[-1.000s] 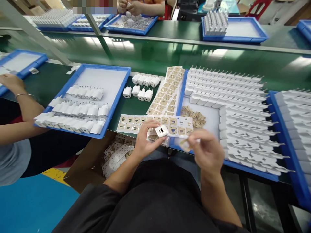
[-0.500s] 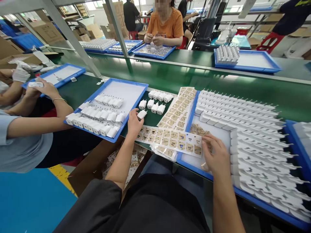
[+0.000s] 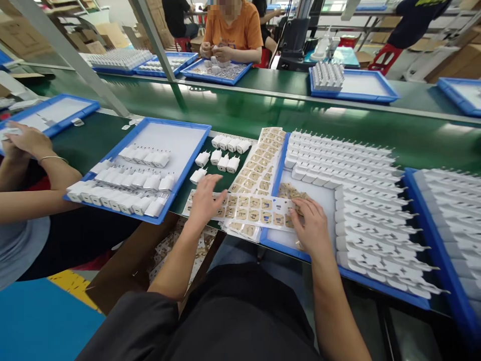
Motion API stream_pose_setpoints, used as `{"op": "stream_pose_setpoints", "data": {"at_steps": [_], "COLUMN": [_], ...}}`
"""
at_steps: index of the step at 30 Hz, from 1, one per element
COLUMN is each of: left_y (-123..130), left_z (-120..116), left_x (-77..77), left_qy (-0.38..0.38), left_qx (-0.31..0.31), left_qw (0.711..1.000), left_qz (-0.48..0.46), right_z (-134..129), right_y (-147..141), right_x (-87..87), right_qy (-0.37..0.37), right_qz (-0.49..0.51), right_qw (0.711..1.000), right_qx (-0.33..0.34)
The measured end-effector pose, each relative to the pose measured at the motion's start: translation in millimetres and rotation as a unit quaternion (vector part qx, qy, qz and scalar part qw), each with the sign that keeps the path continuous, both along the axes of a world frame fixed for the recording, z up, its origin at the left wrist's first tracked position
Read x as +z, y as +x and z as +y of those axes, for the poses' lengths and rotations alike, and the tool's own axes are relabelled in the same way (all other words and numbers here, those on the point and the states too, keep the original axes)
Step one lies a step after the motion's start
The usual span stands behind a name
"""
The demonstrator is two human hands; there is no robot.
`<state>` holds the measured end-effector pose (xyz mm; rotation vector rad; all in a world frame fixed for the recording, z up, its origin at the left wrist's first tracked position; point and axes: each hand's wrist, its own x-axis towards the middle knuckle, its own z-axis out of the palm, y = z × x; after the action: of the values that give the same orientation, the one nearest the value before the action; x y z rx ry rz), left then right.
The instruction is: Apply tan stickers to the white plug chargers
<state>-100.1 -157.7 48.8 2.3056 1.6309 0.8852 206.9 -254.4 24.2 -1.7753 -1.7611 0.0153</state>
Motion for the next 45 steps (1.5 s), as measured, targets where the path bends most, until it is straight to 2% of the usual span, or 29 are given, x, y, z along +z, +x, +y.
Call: {"op": "stream_pose_setpoints", "data": {"at_steps": [2, 4, 7, 11, 13, 16, 18, 21, 24, 27, 30, 37, 40, 43, 45], "left_y": [22.5, 44.5, 65.6, 68.6, 67.9, 75.3, 85.8, 101.8, 109.9, 109.4, 106.4, 108.1, 106.9, 105.7, 109.4], "left_z": [-5.6, -8.6, -9.8, -10.6, -11.6, -11.1, -6.8, 5.5, 17.4, 23.5, 25.3, 30.3, 33.5, 32.2, 29.4], "left_x": [3.0, 3.9, 1.6, 2.3, 9.5, 29.3, 44.2, 58.8, 59.7, 53.7, 49.0, 44.8, 42.3, 40.8, 40.8], "left_qy": [-0.051, -0.086, -0.114, -0.128, -0.133, -0.14, -0.171, -0.291, -0.394, -0.456, -0.503, -0.524, -0.526, -0.509, -0.447], "left_qx": [-0.111, -0.175, -0.203, -0.211, -0.227, -0.283, -0.333, -0.394, -0.417, -0.419, -0.411, -0.386, -0.382, -0.375, -0.379], "left_qw": [0.992, 0.981, 0.971, 0.968, 0.964, 0.949, 0.927, 0.871, 0.816, 0.771, 0.737, 0.739, 0.742, 0.761, 0.804], "left_qz": [0.0, 0.022, 0.055, 0.045, 0.026, -0.01, -0.032, -0.036, -0.066, -0.145, -0.19, -0.173, -0.163, -0.146, -0.104], "right_z": [-0.1, 0.3, 0.1, -4.6, -7.6, -10.5, -11.5, -13.4, -15.9, -17.2, -16.4, -15.7, -16.8, -16.0, -14.5], "right_y": [-4.1, -7.5, -8.5, -5.9, -6.9, -11.6, -14.4, -14.8, -12.1, -10.6, -11.9, -11.6, -6.5, -1.1, 0.7], "right_x": [-0.9, -0.5, 5.3, 20.7, 26.3, 28.0, 27.1, 28.5, 34.6, 39.9, 40.2, 35.7, 34.4, 31.3, 29.1], "right_qy": [-0.02, -0.036, -0.037, 0.001, 0.003, -0.024, -0.037, -0.029, 0.02, 0.057, 0.061, 0.072, 0.078, 0.142, 0.172], "right_qz": [-0.005, -0.007, 0.019, 0.132, 0.199, 0.289, 0.346, 0.391, 0.335, 0.237, 0.19, 0.162, 0.202, 0.324, 0.393], "right_qw": [1.0, 0.999, 0.999, 0.991, 0.979, 0.955, 0.934, 0.914, 0.934, 0.96, 0.967, 0.967, 0.963, 0.932, 0.903], "right_qx": [-0.012, -0.015, -0.012, 0.03, 0.047, 0.069, 0.084, 0.108, 0.121, 0.135, 0.159, 0.181, 0.162, 0.075, -0.01]}}
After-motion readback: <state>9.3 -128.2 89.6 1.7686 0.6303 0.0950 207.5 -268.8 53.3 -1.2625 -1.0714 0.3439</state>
